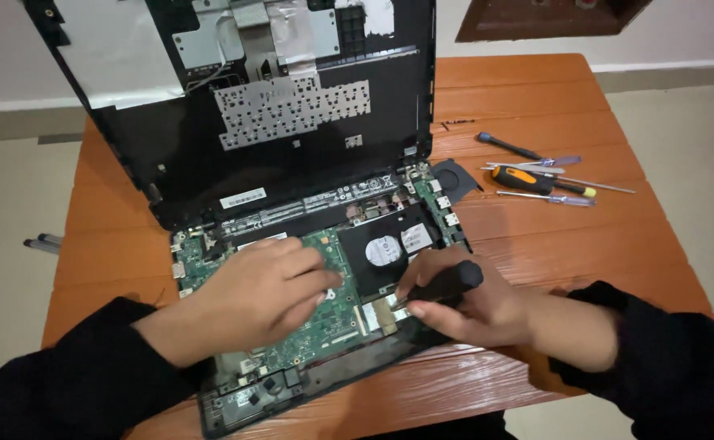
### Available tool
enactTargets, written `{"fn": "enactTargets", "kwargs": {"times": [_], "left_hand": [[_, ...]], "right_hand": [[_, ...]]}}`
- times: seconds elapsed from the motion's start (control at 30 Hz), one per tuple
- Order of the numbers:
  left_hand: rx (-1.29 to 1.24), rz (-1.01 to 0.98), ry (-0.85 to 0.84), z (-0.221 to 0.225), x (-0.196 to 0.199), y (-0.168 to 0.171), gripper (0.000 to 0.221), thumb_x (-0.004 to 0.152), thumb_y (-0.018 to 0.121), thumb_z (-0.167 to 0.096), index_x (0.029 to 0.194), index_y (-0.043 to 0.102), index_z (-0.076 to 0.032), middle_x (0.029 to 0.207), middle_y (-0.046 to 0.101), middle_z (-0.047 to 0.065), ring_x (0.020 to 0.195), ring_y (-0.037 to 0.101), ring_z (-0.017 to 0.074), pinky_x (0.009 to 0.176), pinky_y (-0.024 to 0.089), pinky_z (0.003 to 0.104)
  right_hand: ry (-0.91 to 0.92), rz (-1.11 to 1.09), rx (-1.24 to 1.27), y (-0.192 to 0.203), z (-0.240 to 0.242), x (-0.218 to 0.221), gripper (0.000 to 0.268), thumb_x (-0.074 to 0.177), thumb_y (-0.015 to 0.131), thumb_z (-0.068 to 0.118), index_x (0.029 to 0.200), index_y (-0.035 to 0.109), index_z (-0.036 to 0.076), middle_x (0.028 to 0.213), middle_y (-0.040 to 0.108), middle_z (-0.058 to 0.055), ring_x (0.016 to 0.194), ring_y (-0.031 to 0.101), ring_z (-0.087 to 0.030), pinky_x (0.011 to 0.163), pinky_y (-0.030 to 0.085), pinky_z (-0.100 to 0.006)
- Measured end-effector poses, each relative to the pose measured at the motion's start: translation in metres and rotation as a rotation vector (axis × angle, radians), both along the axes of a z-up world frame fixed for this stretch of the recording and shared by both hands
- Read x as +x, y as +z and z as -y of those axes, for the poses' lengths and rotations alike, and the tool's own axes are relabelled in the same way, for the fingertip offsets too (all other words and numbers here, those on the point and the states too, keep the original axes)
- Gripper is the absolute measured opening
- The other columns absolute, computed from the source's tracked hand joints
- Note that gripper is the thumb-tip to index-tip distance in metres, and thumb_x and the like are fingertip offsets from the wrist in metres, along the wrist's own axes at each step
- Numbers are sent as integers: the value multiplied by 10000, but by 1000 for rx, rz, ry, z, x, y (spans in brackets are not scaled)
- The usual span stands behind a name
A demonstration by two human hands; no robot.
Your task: Disassembling a laptop by removing internal screws with a screwdriver and prying out components like the battery and motherboard.
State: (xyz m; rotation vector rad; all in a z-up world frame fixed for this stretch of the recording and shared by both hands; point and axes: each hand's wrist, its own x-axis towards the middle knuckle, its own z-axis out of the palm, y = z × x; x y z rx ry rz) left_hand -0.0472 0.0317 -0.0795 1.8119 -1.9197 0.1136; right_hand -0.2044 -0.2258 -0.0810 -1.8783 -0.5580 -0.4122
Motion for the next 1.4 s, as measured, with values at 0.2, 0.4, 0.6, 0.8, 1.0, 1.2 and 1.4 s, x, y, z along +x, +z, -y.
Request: {"fn": "enactTargets", "kwargs": {"times": [0.2, 0.4, 0.6, 0.8, 1.0, 1.2, 1.4], "left_hand": [[132, -27, -18, 4, 2, 1, 245, 990, 562, -164, 1173, 700, -74, 944, 624, 59, 807, 596, 244, 672, 490, 413], [113, 12, -25, 2, 2, -5, 236, 993, 563, -162, 1165, 693, -67, 940, 614, 72, 792, 595, 262, 650, 485, 420], [101, -31, -62, 1, 4, -4, 218, 970, 604, -111, 1167, 688, -71, 920, 601, 71, 774, 576, 258, 655, 467, 400], [122, 14, -27, 1, 6, -7, 221, 981, 602, -149, 1170, 699, -89, 909, 612, 51, 755, 583, 236, 608, 482, 381], [150, 39, -13, 1, 4, -9, 217, 975, 621, -158, 1169, 698, -102, 930, 620, 47, 788, 591, 241, 622, 482, 389], [168, 63, -11, 2, 5, -8, 232, 984, 593, -180, 1184, 692, -117, 938, 631, 32, 797, 592, 243, 659, 485, 392], [147, 81, -12, 1, 4, -7, 228, 1002, 576, -189, 1183, 689, -108, 925, 628, 34, 784, 587, 238, 637, 480, 385]], "right_hand": [[137, -155, 96, 3, 15, -13, 252, 1027, 599, 90, 1224, 441, 89, 1105, 664, -193, 1012, 707, -300, 864, 601, -421], [-5, 17, 161, -3, 16, -12, 217, 1016, 594, 67, 1199, 479, 88, 1066, 664, -228, 1017, 744, -335, 878, 626, -428], [-48, 27, 152, -7, 26, -9, 204, 1045, 587, 277, 1127, 569, 92, 1028, 693, -217, 934, 751, -344, 825, 640, -436], [-95, 110, 13, -12, 35, -7, 221, 1067, 521, 302, 1166, 521, 104, 999, 680, -163, 876, 685, -263, 782, 572, -371], [-142, 76, -9, -6, 38, -10, 226, 1011, 587, 251, 1126, 578, 57, 935, 676, -162, 843, 705, -269, 781, 565, -356], [-134, 113, -176, -2, 41, -4, 181, 1010, 544, 173, 1107, 550, 20, 927, 656, -149, 845, 715, -287, 762, 597, -348], [-170, 72, -180, 4, 41, 2, 201, 1012, 558, 234, 1107, 547, 57, 920, 676, -107, 854, 709, -253, 757, 590, -331]]}}
